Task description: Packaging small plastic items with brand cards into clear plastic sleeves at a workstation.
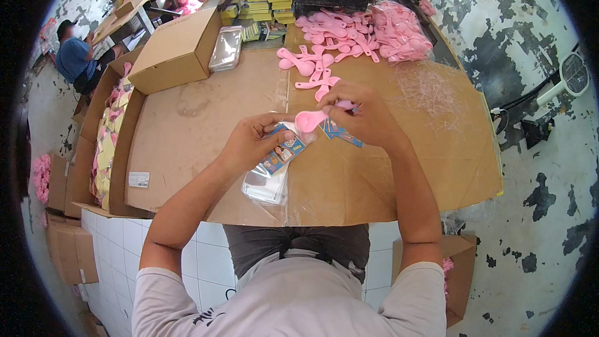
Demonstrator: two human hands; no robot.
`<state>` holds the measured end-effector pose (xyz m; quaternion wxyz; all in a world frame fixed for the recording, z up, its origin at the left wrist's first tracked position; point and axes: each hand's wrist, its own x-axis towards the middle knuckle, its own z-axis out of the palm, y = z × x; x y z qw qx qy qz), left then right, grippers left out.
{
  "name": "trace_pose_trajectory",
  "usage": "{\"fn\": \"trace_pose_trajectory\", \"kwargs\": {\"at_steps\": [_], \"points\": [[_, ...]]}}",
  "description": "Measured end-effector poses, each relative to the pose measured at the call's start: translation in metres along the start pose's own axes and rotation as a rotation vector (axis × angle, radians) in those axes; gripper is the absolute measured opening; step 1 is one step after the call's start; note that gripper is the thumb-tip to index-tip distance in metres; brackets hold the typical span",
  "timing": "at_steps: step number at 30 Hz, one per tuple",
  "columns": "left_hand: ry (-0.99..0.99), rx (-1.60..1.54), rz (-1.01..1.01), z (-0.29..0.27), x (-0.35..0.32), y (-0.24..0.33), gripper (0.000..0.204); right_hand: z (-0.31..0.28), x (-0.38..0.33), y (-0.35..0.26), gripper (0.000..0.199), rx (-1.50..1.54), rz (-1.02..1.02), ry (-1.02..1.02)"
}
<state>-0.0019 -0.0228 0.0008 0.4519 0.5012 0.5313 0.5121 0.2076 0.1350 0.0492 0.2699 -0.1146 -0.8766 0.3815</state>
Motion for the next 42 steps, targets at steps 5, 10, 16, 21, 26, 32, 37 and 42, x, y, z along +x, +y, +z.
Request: {"fn": "trace_pose_trajectory", "kwargs": {"at_steps": [5, 10, 16, 21, 26, 32, 37, 42], "points": [[-0.010, 0.042, 0.006, -0.004, 0.000, 0.007, 0.037, -0.007, 0.000, -0.002, 0.007, 0.007, 0.025, -0.104], [-0.020, 0.017, 0.041, -0.002, -0.001, 0.001, 0.039, -0.002, 0.000, -0.006, 0.009, 0.050, 0.077, 0.067], [-0.064, -0.006, -0.045, -0.005, -0.001, 0.008, 0.041, -0.004, -0.006, 0.006, 0.010, 0.055, 0.015, -0.032], [-0.081, 0.003, 0.010, -0.003, 0.000, -0.003, 0.040, 0.006, -0.003, 0.010, 0.010, 0.056, -0.008, 0.046], [-0.083, 0.042, -0.015, -0.005, -0.002, 0.010, 0.040, 0.006, -0.006, 0.013, 0.010, -0.019, -0.038, 0.079], [-0.116, -0.026, -0.018, -0.001, -0.003, 0.005, 0.044, 0.007, -0.007, 0.012, 0.010, -0.025, -0.042, -0.014], [-0.163, -0.009, -0.019, -0.001, -0.001, 0.003, 0.046, 0.011, -0.008, 0.015, 0.010, 0.091, -0.015, 0.016], [-0.139, 0.079, 0.047, -0.002, -0.001, -0.001, 0.046, 0.010, -0.009, 0.014, 0.008, 0.057, 0.020, -0.032]]}}
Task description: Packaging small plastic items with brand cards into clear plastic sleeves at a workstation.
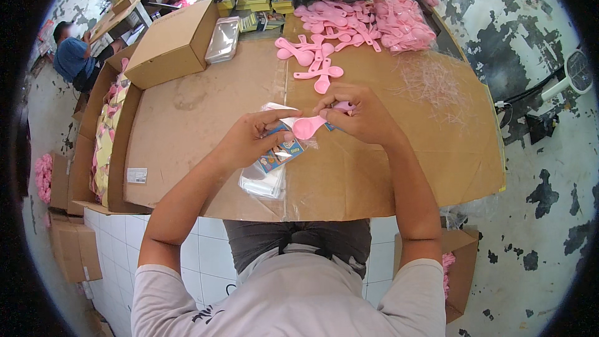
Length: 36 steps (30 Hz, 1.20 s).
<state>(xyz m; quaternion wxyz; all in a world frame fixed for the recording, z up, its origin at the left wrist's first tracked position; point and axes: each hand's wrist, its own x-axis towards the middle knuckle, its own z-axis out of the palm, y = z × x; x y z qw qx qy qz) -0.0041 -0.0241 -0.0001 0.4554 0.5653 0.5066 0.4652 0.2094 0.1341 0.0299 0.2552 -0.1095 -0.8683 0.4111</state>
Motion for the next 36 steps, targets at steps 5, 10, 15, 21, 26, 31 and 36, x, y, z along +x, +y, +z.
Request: {"fn": "trace_pose_trajectory", "kwargs": {"at_steps": [5, 10, 15, 21, 26, 31, 36], "points": [[0.016, 0.108, 0.007, 0.000, -0.001, 0.005, 0.043, 0.003, 0.002, -0.004, 0.008, 0.015, 0.007, 0.030], [0.013, 0.121, -0.074, -0.002, -0.001, 0.008, 0.042, 0.005, 0.002, -0.006, 0.009, -0.031, -0.043, 0.044], [-0.038, 0.217, 0.066, 0.000, -0.003, 0.002, 0.042, 0.003, 0.002, -0.015, 0.011, 0.017, 0.097, -0.075], [0.009, -0.266, 0.003, 0.005, 0.001, -0.002, 0.041, 0.037, 0.007, -0.022, 0.038, 0.070, -0.151, 0.001], [-0.114, -0.301, -0.004, -0.004, 0.004, -0.008, 0.045, 0.050, 0.004, -0.023, 0.052, 0.368, -0.090, -0.192], [-0.155, -0.364, -0.001, -0.010, 0.001, 0.001, 0.047, 0.003, 0.007, -0.029, 0.045, 0.183, -0.323, -0.245], [-0.308, -0.400, 0.025, -0.008, -0.003, -0.003, 0.055, 0.015, 0.004, -0.045, 0.026, 0.053, -0.304, -0.227]]}}
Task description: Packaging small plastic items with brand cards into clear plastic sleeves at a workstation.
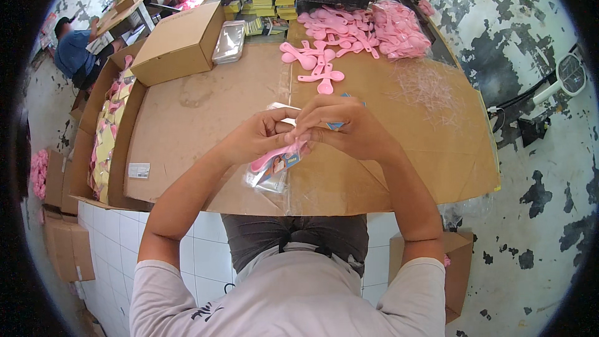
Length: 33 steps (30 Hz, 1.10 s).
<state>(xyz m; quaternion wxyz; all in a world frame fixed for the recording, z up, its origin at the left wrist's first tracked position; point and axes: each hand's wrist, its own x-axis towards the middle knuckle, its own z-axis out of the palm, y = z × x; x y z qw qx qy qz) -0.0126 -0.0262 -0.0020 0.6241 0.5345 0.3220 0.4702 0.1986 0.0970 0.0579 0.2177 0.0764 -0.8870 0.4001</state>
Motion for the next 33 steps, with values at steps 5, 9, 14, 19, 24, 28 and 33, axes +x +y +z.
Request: {"fn": "trace_pose_trajectory", "kwargs": {"at_steps": [5, 9, 14, 19, 24, 28, 33], "points": [[-0.021, -0.050, 0.029, 0.000, 0.004, 0.003, 0.048, -0.008, 0.007, -0.025, 0.008, 0.205, 0.005, 0.332], [0.274, 0.332, 0.176, -0.003, 0.006, 0.009, 0.049, -0.031, 0.024, -0.057, 0.007, -0.295, 0.026, 0.267], [0.299, 0.424, 0.365, 0.016, 0.003, 0.022, 0.053, -0.032, 0.023, -0.054, 0.009, -0.420, 0.199, 0.277], [0.351, 0.683, 0.364, 0.026, 0.012, 0.028, 0.056, -0.019, 0.022, -0.046, 0.009, -0.027, 0.306, 0.476], [0.305, 0.280, 0.204, 0.027, 0.016, 0.030, 0.043, -0.014, 0.019, -0.037, 0.009, -0.073, 0.287, 0.480], [0.325, 0.276, 0.148, 0.030, 0.015, 0.037, 0.036, -0.010, 0.018, -0.028, 0.010, -0.367, 0.099, 0.624], [0.431, 0.345, 0.202, 0.042, 0.015, 0.038, 0.038, -0.001, 0.018, -0.037, 0.018, -0.894, -0.134, 0.569]]}}
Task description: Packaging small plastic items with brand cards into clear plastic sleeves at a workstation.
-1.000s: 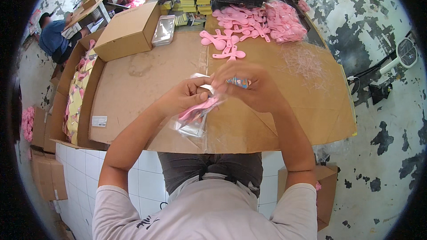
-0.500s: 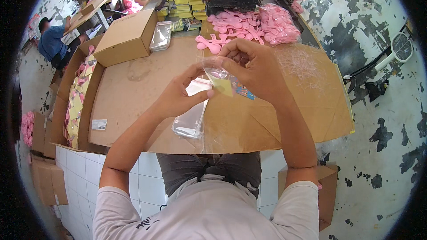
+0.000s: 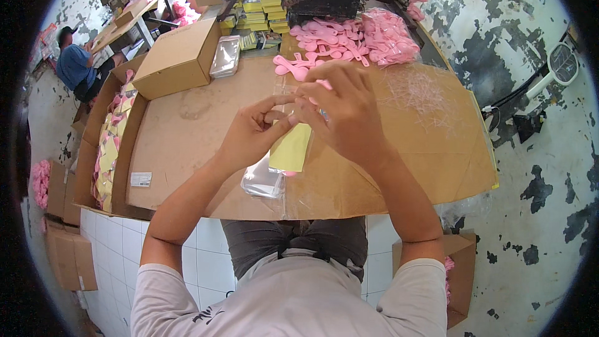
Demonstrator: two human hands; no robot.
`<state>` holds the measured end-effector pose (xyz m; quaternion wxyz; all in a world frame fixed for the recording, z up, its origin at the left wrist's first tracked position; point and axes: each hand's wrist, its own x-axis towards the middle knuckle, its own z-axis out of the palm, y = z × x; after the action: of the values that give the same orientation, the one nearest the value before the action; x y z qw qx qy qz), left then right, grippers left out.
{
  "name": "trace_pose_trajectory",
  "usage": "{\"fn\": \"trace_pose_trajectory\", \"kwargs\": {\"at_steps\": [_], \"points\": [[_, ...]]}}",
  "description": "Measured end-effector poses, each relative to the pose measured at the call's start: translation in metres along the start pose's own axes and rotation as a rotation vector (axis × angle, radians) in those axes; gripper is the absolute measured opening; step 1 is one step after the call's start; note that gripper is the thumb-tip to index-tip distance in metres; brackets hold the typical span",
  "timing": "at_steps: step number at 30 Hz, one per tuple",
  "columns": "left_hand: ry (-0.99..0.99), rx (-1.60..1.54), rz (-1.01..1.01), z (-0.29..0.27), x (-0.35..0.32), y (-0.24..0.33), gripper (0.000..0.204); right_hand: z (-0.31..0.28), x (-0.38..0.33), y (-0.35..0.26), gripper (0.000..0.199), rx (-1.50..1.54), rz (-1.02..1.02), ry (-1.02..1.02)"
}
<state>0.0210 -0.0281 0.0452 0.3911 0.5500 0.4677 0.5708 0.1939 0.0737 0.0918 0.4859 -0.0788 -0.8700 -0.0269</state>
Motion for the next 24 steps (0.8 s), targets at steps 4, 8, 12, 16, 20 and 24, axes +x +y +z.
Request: {"fn": "trace_pose_trajectory", "kwargs": {"at_steps": [4, 8, 12, 16, 20, 24], "points": [[-0.009, 0.350, 0.124, 0.000, -0.004, 0.007, 0.044, 0.007, 0.000, -0.003, 0.019, -0.200, -0.129, -0.069], [0.023, 0.647, 0.249, 0.000, -0.002, 0.002, 0.050, 0.011, 0.000, -0.002, 0.020, -0.290, -0.186, -0.119], [-0.079, 0.790, 0.257, 0.001, -0.001, 0.000, 0.051, 0.013, -0.002, 0.016, 0.019, -0.266, -0.120, -0.199], [-0.132, 0.626, 0.115, -0.007, 0.006, 0.003, 0.047, -0.003, -0.011, 0.064, 0.008, -0.033, 0.151, -0.060], [-0.066, 0.124, -0.045, -0.022, 0.010, -0.021, 0.038, -0.072, -0.022, 0.088, 0.006, 1.005, 0.695, -0.495], [-0.046, 0.025, -0.169, -0.014, 0.007, -0.014, 0.039, -0.055, -0.031, 0.080, 0.008, 0.679, 0.503, -0.379]]}}
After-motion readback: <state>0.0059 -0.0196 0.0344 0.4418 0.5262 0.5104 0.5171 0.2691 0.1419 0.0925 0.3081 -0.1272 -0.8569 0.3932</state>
